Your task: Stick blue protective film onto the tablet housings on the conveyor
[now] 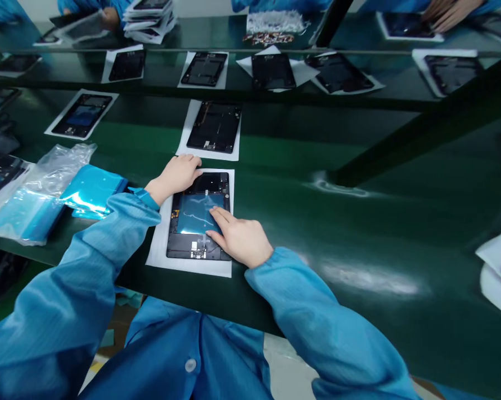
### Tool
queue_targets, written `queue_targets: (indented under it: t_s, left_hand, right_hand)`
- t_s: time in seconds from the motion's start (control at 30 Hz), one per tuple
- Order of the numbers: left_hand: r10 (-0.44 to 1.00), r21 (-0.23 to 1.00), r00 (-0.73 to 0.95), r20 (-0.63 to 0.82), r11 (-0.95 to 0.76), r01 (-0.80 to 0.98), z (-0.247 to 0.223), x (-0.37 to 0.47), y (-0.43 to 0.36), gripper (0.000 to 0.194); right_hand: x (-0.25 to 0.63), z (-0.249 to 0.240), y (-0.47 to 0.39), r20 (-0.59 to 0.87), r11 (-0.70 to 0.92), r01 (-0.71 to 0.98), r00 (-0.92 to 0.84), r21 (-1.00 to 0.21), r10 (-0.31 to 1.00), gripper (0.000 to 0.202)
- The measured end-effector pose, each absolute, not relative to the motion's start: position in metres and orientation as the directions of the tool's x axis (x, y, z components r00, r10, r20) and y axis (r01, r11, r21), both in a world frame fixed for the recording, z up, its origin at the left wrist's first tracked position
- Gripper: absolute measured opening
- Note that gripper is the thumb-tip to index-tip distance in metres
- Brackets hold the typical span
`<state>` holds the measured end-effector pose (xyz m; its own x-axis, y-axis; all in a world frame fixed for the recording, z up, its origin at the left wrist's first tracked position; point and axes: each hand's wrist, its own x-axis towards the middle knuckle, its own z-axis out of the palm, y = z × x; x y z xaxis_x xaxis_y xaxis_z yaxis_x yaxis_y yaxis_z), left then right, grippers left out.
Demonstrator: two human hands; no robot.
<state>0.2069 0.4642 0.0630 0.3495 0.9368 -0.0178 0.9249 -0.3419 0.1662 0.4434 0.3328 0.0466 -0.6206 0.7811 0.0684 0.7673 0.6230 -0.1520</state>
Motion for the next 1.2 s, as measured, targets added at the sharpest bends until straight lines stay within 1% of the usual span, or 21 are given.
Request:
queue_targets:
  t_s: [0.07,0.1,0.17,0.23,0.3,0.4,0.5,0.57,0.63,0.7,0.73,0.77,0.8,0.83,0.9,0.93,0.97,1.0,1.13,1.2]
  left_hand:
    - [0.928,0.195,0.373,-0.024,-0.361,0.912,0.059,0.202,0.472,0.025]
    - [0.922,0.213,0.385,-0.027,-0.371,0.904,0.058,0.199,0.475,0.020]
    - [0.911,0.255,0.411,-0.026,-0.391,0.884,0.058,0.192,0.480,0.013]
    - [0.901,0.300,0.433,-0.012,-0.410,0.861,0.059,0.186,0.482,0.013]
    - [0.894,0.343,0.447,0.016,-0.425,0.838,0.059,0.181,0.481,0.015]
    - [0.888,0.401,0.454,0.069,-0.441,0.803,0.059,0.176,0.476,0.015]
    - [0.880,0.450,0.459,0.122,-0.461,0.765,0.064,0.173,0.469,0.016]
    - [0.875,0.473,0.453,0.170,-0.475,0.742,0.073,0.172,0.467,0.017]
    - [0.871,0.485,0.439,0.222,-0.489,0.725,0.084,0.174,0.471,0.018]
    - [0.871,0.515,0.407,0.275,-0.491,0.703,0.094,0.178,0.483,0.018]
    - [0.887,0.534,0.352,0.299,-0.461,0.709,0.098,0.179,0.492,0.018]
    - [0.919,0.546,0.256,0.301,-0.386,0.743,0.100,0.180,0.502,0.019]
    - [0.952,0.546,0.124,0.279,-0.263,0.795,0.099,0.181,0.514,0.023]
    - [0.970,0.526,-0.028,0.240,-0.105,0.844,0.097,0.180,0.525,0.029]
    - [0.942,0.430,-0.297,0.154,0.207,0.879,0.087,0.176,0.545,0.042]
    - [0.918,0.378,-0.379,0.121,0.310,0.872,0.081,0.173,0.552,0.048]
    - [0.900,0.341,-0.424,0.099,0.369,0.864,0.074,0.169,0.558,0.052]
    - [0.890,0.318,-0.448,0.086,0.402,0.859,0.067,0.167,0.562,0.052]
    - [0.876,0.258,-0.481,0.034,0.457,0.851,0.051,0.160,0.572,0.034]
    - [0.873,0.256,-0.488,0.016,0.468,0.846,0.050,0.160,0.576,0.032]
  right_hand:
    - [0.437,0.049,0.339,0.004,0.589,0.787,-0.599,-0.186,0.801,0.063]
    - [0.436,0.049,0.342,-0.006,0.569,0.793,-0.584,-0.216,0.812,0.063]
    - [0.437,0.046,0.347,0.031,0.493,0.814,-0.510,-0.306,0.860,0.062]
    - [0.442,0.040,0.350,0.095,0.363,0.833,-0.358,-0.418,0.929,0.065]
    - [0.450,0.033,0.351,0.098,0.246,0.828,-0.228,-0.505,0.969,0.070]
    - [0.459,0.027,0.351,0.035,0.177,0.808,-0.191,-0.562,0.981,0.069]
    - [0.462,0.029,0.350,0.034,0.156,0.783,-0.170,-0.603,0.985,0.063]
    - [0.461,0.031,0.350,0.038,0.150,0.724,-0.169,-0.673,0.985,0.057]
    - [0.459,0.032,0.352,0.001,0.115,0.596,-0.189,-0.795,0.982,0.050]
    - [0.458,0.031,0.363,-0.023,0.058,0.442,-0.174,-0.895,0.984,0.052]
    - [0.458,0.030,0.373,-0.008,0.044,0.388,-0.133,-0.921,0.991,0.052]
    - [0.460,0.029,0.387,0.025,0.047,0.364,-0.065,-0.930,0.998,0.051]
    - [0.464,0.027,0.406,0.069,0.059,0.371,0.014,-0.927,0.998,0.048]
    - [0.469,0.025,0.429,0.118,0.069,0.404,0.097,-0.912,0.988,0.045]
    - [0.483,0.021,0.482,0.154,0.008,0.515,0.240,-0.857,0.958,0.042]
    - [0.493,0.020,0.510,0.148,-0.061,0.571,0.312,-0.819,0.939,0.043]
    - [0.503,0.020,0.537,0.121,-0.154,0.614,0.383,-0.774,0.916,0.044]
    - [0.513,0.020,0.562,0.108,-0.200,0.621,0.421,-0.758,0.901,0.042]
    - [0.548,0.022,0.627,0.036,-0.323,0.631,0.487,-0.705,0.873,0.028]
    - [0.557,0.022,0.638,-0.002,-0.364,0.647,0.489,-0.670,0.872,0.020]
